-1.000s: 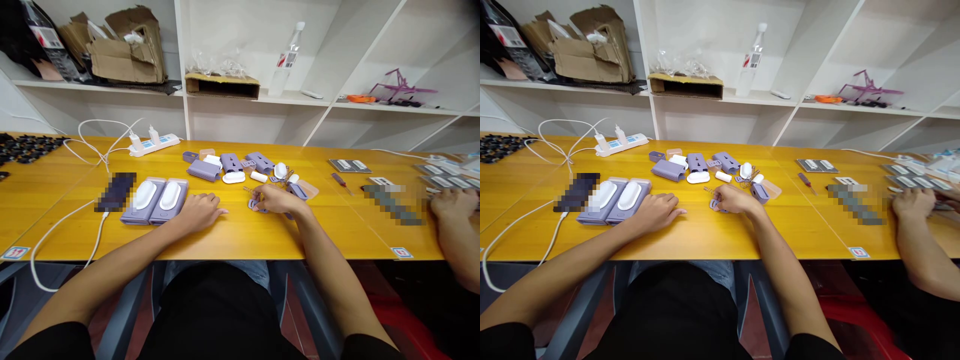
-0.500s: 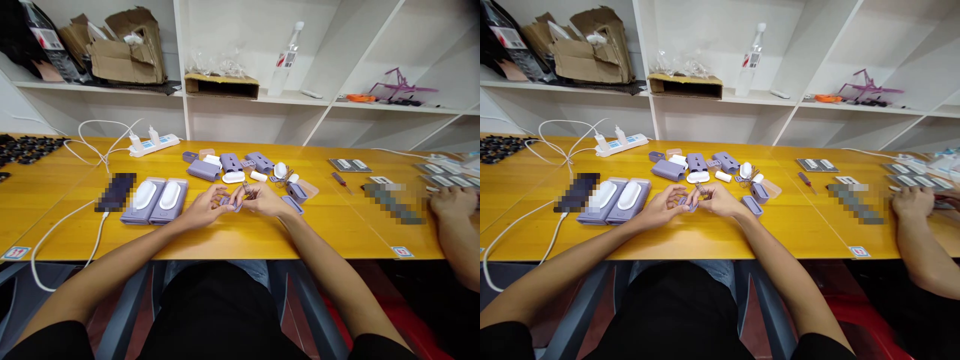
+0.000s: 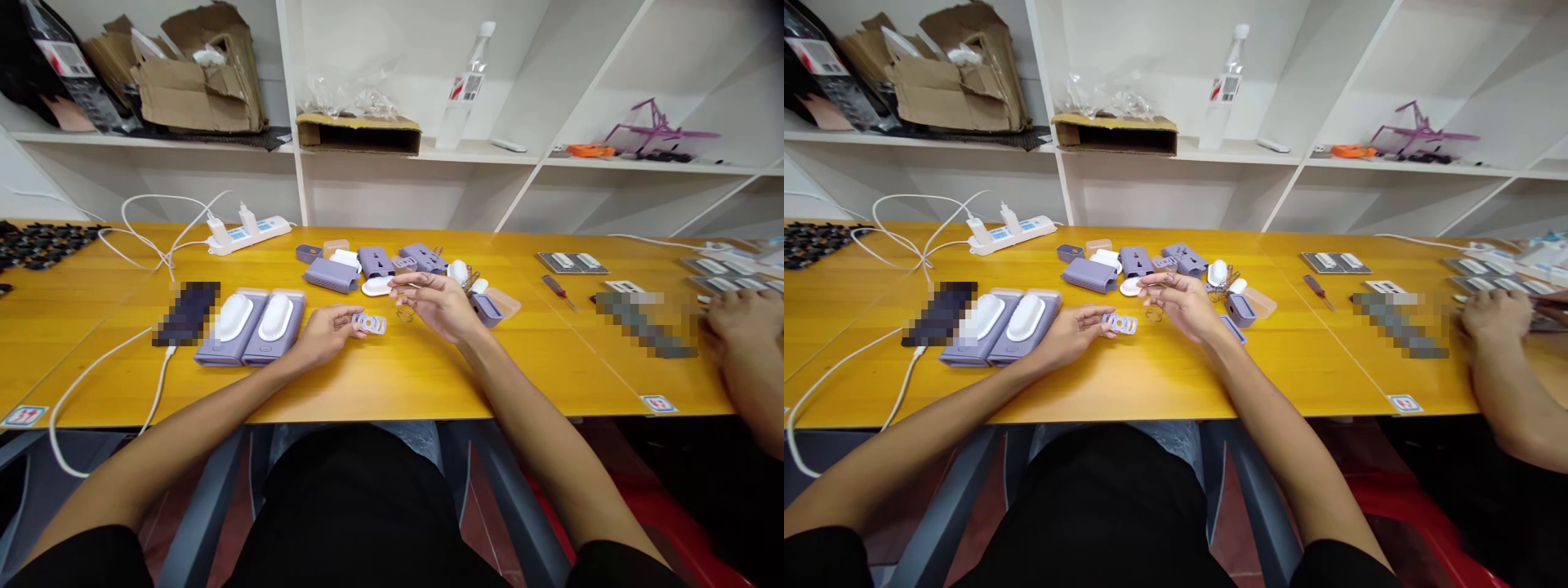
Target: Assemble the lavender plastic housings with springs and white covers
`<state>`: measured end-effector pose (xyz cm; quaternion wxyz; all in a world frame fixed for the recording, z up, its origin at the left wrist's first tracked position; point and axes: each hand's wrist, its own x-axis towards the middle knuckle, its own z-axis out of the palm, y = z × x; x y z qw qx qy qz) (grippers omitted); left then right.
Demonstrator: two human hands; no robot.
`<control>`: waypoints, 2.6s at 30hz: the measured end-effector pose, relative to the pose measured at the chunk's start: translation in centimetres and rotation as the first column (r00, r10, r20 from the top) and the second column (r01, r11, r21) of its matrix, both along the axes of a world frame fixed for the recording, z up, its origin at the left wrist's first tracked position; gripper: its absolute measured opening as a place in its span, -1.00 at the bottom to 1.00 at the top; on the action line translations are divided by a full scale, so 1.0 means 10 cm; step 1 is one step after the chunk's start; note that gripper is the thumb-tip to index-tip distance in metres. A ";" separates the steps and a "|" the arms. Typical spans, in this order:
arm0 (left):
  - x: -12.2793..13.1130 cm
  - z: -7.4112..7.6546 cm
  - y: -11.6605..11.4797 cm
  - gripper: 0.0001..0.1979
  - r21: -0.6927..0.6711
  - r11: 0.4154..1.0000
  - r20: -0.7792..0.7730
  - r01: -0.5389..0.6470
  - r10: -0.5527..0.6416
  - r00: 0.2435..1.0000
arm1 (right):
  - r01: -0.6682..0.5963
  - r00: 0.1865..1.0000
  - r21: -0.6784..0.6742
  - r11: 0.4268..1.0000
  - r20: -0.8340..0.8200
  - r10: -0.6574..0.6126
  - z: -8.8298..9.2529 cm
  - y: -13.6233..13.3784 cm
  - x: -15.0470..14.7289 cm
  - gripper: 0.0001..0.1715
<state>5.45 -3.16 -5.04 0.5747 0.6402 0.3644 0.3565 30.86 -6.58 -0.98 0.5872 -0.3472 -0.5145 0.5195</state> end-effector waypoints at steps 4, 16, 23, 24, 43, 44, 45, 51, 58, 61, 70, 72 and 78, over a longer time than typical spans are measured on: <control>-0.01 0.01 -0.02 -0.56 -0.017 1.000 -0.037 0.010 -0.011 0.999 | 0.100 0.989 0.022 0.995 0.103 -0.102 -0.05 0.04 -0.02 -0.54; 0.01 -0.04 -0.01 -0.69 0.000 1.000 0.082 0.016 -0.016 0.997 | -0.115 0.991 0.008 0.993 0.066 0.114 0.03 -0.06 -0.11 -0.46; 0.01 -0.01 -0.04 -0.68 -0.156 0.988 0.063 0.012 -0.002 0.998 | -0.128 0.990 -0.027 0.991 0.056 0.129 0.01 -0.08 -0.14 -0.53; 0.02 0.00 -0.05 -0.65 -0.166 0.986 0.087 0.019 -0.005 0.996 | -0.123 0.991 -0.028 0.992 0.054 0.124 0.01 -0.08 -0.14 -0.53; 0.05 0.14 -0.17 -0.50 0.136 0.991 0.073 -0.018 0.008 0.997 | -0.211 0.977 -0.101 0.972 -0.008 0.211 -0.03 -0.10 -0.24 -0.53; 0.05 0.14 -0.16 -0.51 0.141 0.990 0.075 -0.019 0.008 0.997 | -0.221 0.975 -0.103 0.970 -0.012 0.221 -0.03 -0.10 -0.25 -0.53; 0.05 0.13 -0.16 -0.52 0.144 0.990 0.075 -0.012 0.001 0.997 | -0.228 0.974 -0.103 0.968 -0.016 0.228 -0.04 -0.10 -0.26 -0.53; 0.04 0.11 -0.16 -0.60 0.168 0.984 0.071 0.053 -0.065 0.995 | -0.236 0.972 -0.104 0.966 -0.026 0.235 -0.05 -0.10 -0.25 -0.54; 0.03 0.13 -0.18 -0.67 0.212 0.976 0.060 0.046 -0.060 0.996 | -0.226 0.974 -0.099 0.969 -0.008 0.226 -0.05 -0.10 -0.25 -0.54; 0.03 0.14 -0.19 -0.70 0.185 0.982 0.052 0.025 -0.035 0.998 | -0.233 0.972 -0.085 0.969 0.015 0.235 -0.05 -0.11 -0.27 -0.53; 0.01 0.16 -0.15 -0.82 0.030 0.999 -0.054 0.035 -0.033 0.998 | -0.253 0.955 -0.015 0.967 0.158 0.252 -0.05 -0.16 -0.32 -0.51; 0.01 0.18 -0.14 -0.80 -0.005 0.998 -0.059 0.059 -0.059 0.997 | -0.263 0.951 -0.009 0.965 0.167 0.260 -0.02 -0.18 -0.34 -0.50; 0.02 0.19 -0.13 -0.81 -0.025 1.000 -0.054 -0.015 0.014 0.998 | -0.211 0.955 -0.018 0.977 0.207 0.210 0.01 -0.19 -0.35 -0.49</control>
